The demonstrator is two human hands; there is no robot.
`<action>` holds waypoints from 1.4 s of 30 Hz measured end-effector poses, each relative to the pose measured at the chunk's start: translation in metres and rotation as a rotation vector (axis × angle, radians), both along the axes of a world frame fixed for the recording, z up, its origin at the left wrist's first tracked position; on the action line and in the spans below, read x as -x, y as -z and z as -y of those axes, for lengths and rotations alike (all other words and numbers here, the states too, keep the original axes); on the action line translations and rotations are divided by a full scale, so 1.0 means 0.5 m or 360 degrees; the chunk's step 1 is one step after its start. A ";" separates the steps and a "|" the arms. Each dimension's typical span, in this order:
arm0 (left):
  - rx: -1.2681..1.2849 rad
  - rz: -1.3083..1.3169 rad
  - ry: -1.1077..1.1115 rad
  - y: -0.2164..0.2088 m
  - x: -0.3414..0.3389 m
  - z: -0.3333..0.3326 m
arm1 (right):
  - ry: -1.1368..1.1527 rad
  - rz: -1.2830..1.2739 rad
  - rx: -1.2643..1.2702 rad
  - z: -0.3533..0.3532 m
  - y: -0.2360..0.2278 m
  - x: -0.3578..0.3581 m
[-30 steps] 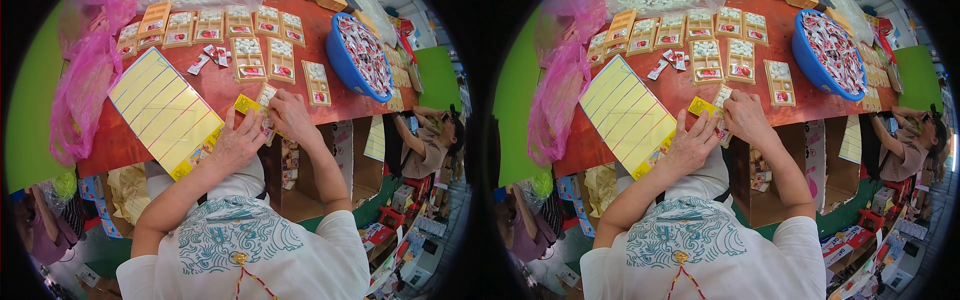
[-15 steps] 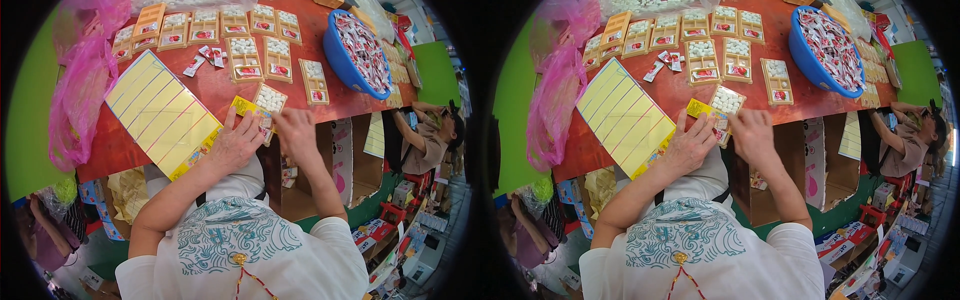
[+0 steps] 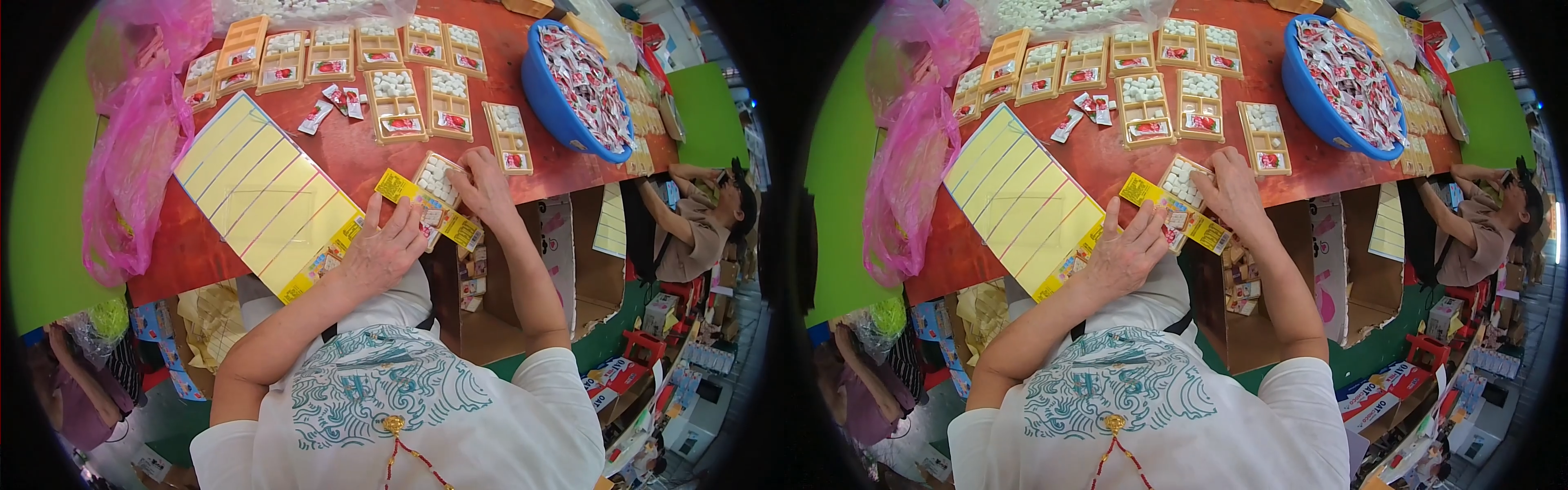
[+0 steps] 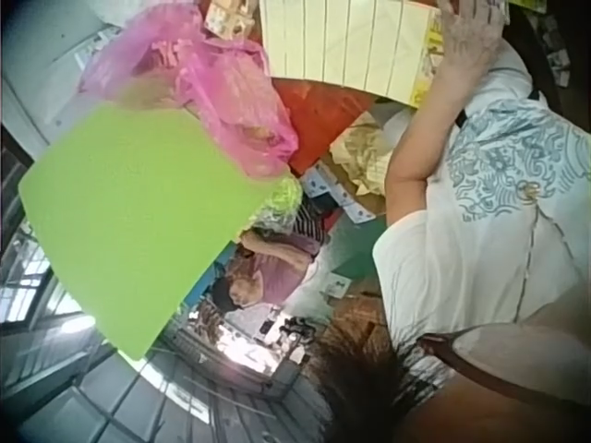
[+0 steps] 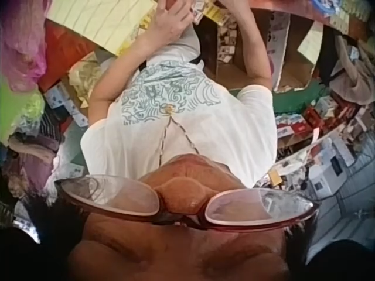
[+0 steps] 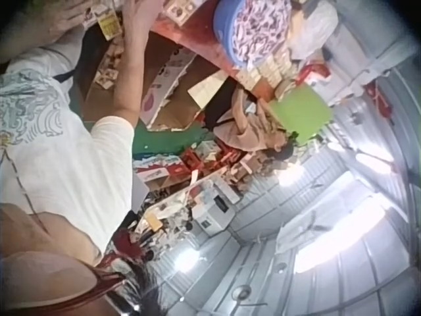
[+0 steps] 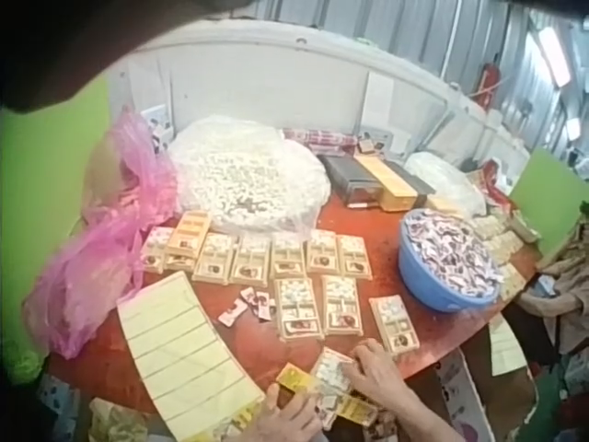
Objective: Placing small items into plastic trays and sealing them with adhesive yellow paper strips.
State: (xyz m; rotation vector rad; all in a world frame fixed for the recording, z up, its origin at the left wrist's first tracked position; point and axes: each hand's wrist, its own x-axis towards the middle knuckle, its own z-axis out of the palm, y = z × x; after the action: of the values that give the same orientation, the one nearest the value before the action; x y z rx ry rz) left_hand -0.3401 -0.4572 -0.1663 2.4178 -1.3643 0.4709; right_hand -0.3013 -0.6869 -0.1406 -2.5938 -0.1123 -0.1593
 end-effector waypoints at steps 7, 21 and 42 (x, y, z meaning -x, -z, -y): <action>0.0021 0.0072 0.0015 0.010 0.002 -0.001 | 0.0198 -0.0664 -0.0850 0.026 -0.013 0.001; 0.0601 -0.0674 -0.0174 -0.019 0.004 0.019 | 0.0458 -0.0512 -0.2252 -0.001 0.018 0.048; 0.2039 -0.2884 -0.0085 -0.060 -0.019 0.027 | 0.0112 -0.0664 -0.2120 -0.077 -0.051 0.038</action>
State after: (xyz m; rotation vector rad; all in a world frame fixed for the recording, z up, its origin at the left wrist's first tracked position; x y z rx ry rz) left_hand -0.3306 -0.4706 -0.1365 0.8915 0.0200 -0.6209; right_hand -0.3203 -0.6485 -0.1152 -1.2544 0.1857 0.2256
